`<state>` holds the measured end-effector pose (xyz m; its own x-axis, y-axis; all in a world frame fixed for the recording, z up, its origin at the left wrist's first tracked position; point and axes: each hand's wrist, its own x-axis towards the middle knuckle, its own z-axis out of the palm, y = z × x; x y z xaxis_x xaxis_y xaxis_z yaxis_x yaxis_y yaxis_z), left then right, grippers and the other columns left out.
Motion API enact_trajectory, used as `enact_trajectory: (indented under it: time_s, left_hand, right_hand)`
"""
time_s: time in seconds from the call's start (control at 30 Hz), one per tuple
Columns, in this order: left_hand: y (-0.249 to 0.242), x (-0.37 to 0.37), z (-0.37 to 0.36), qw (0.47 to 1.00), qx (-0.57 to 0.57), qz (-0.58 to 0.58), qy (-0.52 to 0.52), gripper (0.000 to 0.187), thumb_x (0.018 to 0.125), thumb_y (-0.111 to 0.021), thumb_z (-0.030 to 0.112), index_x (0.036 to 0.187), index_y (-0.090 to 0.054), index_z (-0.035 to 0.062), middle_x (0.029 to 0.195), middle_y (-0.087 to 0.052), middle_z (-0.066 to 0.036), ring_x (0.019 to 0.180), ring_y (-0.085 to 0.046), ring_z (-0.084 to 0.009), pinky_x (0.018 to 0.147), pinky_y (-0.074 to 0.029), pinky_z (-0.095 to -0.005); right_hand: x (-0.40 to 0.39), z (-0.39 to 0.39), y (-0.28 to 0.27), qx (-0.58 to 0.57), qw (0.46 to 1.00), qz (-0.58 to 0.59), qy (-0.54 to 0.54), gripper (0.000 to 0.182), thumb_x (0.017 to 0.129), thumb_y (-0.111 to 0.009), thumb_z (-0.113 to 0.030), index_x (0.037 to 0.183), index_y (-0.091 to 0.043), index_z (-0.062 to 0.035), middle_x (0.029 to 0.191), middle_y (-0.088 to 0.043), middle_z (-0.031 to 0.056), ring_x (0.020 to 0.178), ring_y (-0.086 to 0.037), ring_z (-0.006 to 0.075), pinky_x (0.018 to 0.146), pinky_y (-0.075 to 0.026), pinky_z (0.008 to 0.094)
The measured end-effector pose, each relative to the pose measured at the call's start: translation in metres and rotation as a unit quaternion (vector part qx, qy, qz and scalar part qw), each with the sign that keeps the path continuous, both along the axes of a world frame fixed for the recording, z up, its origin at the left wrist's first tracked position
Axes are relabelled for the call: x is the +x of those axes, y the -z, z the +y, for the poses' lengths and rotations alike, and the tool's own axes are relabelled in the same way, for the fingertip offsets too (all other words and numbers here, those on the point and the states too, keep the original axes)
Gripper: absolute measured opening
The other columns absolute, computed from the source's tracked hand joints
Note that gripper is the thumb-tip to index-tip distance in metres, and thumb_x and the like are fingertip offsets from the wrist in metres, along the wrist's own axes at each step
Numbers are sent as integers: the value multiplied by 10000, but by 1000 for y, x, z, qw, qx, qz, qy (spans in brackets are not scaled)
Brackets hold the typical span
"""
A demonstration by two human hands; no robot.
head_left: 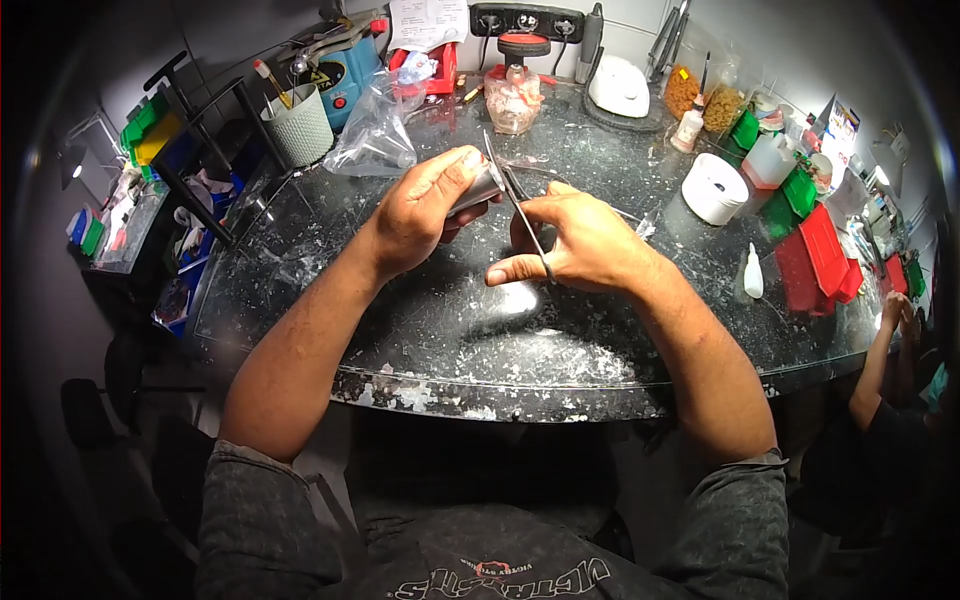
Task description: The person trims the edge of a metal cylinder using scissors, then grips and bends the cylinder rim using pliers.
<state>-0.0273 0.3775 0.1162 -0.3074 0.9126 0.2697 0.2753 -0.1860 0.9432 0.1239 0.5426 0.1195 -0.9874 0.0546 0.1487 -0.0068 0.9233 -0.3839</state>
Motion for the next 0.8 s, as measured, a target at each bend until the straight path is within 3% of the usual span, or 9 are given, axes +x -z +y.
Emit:
enact_trajectory:
  time_s: [0.17,0.47,0.53,0.8]
  left_hand:
    - [-1,-3,-1,1000,0,-18,9,395,1051,-386,384,1030,-609,58,719,-515,28,570,-394,-36,496,-307,-195]
    - [0,0,1,997,-11,-74,24,432,1050,-354,380,1013,-606,31,664,-430,43,535,-344,-47,484,-274,-211]
    - [2,1,2,1000,5,6,-10,436,1052,-351,382,1012,-607,33,663,-430,44,544,-349,-45,491,-279,-210]
    - [0,1,1,1000,-5,-8,-10,441,1056,-355,401,1006,-607,42,655,-428,52,536,-342,-40,483,-280,-208]
  right_hand:
    - [-1,0,-2,4,1000,6,12,835,639,-676,-812,975,-723,-49,752,-588,140,856,-589,285,791,-507,404]
    - [-4,3,6,-69,997,-34,-2,895,620,-683,-827,1050,-713,-42,894,-562,166,904,-598,308,821,-495,408]
    - [-3,3,3,-48,998,-34,-3,905,625,-670,-835,1059,-710,-42,887,-572,169,917,-596,310,835,-492,411]
    - [0,-1,-4,1,1000,-9,4,886,619,-648,-854,964,-725,-42,802,-585,169,890,-599,314,813,-506,424]
